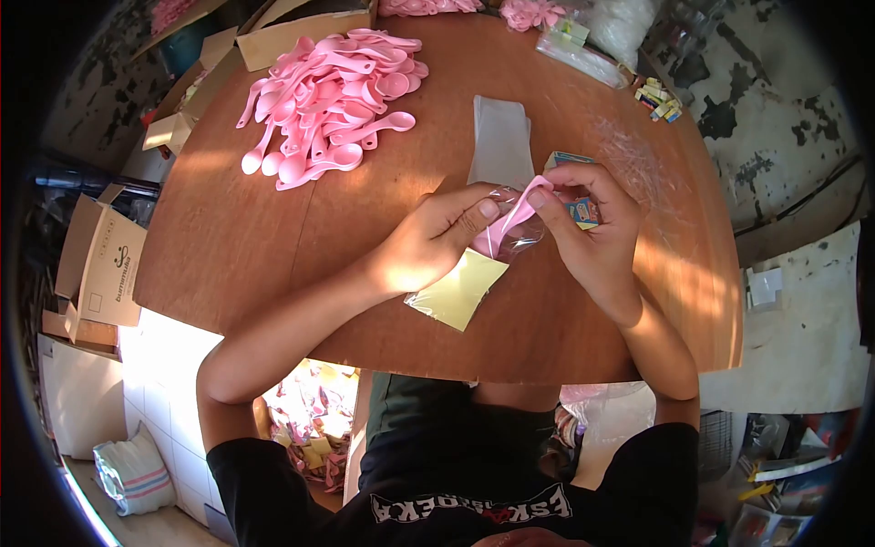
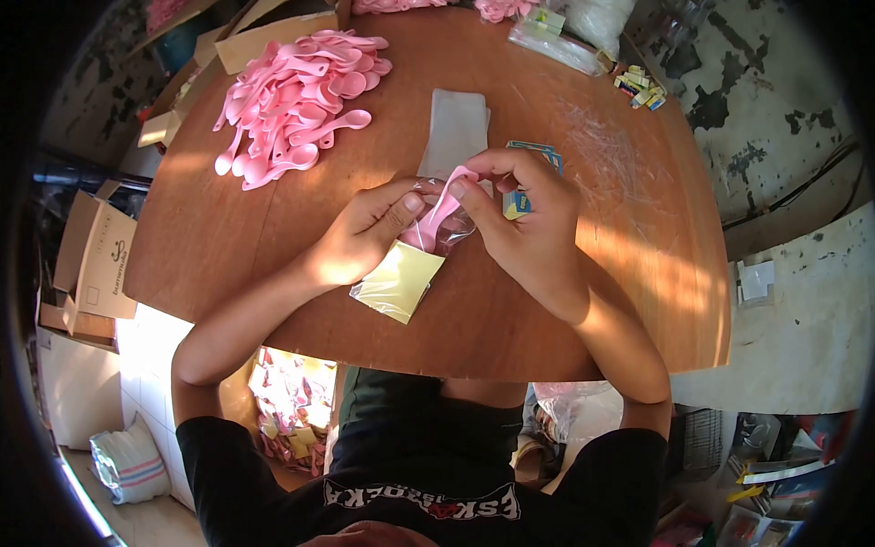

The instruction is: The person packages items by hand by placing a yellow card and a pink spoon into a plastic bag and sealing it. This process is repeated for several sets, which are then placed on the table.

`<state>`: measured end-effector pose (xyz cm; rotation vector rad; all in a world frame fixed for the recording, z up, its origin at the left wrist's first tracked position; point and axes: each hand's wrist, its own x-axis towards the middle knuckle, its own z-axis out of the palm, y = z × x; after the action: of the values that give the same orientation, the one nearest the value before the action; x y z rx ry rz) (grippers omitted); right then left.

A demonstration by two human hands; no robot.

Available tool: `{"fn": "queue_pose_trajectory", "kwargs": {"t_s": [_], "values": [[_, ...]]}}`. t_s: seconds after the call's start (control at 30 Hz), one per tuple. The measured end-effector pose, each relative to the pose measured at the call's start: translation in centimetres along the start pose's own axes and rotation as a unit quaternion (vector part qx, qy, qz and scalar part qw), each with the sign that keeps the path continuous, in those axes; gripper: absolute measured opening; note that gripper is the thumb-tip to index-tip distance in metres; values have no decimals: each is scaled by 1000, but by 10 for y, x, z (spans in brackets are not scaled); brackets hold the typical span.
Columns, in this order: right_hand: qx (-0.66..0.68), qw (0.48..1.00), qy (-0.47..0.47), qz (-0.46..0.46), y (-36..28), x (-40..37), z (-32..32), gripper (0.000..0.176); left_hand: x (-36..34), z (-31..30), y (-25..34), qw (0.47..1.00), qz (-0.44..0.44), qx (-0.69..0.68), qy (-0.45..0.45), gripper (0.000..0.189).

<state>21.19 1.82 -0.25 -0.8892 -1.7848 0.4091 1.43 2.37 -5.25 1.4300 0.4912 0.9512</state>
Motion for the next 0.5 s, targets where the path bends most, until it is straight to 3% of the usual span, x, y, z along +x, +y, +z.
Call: {"fn": "queue_pose_trajectory", "kwargs": {"t_s": [0.07, 0.13, 0.23, 0.37, 0.5], "values": [[-54, 998, -31, 0, 1, 0, -1, 13, 0, -1, 0, 1000, 0, -11, 3, 36], [-88, 990, -70, -83, 4, 1, -2, 9, 2, -6, 0, 994, 41, 99, -14, 39], [-98, 988, -84, -90, 4, 2, -7, 12, 2, -3, -3, 999, 13, 40, 5, 37], [-116, 984, -61, -125, 0, 3, -8, 15, 0, 0, 2, 1000, 1, -10, 22, 37], [-169, 974, -45, -143, -4, 3, -5, 16, -3, 2, 8, 998, -32, 52, -7, 38]]}}
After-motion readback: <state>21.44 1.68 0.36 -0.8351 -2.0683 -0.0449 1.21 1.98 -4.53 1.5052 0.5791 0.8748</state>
